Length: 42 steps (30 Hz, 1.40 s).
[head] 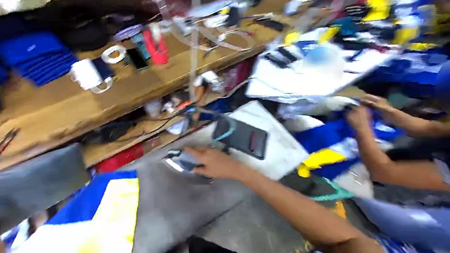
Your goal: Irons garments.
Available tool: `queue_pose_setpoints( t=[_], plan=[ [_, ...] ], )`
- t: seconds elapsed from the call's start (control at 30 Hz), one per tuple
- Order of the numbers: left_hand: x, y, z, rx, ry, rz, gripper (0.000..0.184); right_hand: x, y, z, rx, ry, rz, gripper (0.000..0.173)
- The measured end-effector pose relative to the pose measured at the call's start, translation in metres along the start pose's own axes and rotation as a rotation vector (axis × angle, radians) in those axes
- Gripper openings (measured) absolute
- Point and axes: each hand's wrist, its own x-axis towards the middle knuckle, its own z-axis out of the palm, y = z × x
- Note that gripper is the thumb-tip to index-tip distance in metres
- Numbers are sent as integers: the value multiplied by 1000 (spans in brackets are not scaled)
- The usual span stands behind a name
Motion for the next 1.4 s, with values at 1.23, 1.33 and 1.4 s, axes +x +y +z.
queue_pose_setpoints(
  t=[1.23,1.33,1.4],
  plan=[
    [-261,-43,-8,529,-148,-84,37,68,-239,121,-133,-579,-497,55],
    [-200,-74,-28,691,-114,-192,55,83,-271,130,-157,-535,-484,55],
    [-173,-99,-34,749,-156,-245,70,101,-299,139,-156,-518,-474,54]
  ],
)
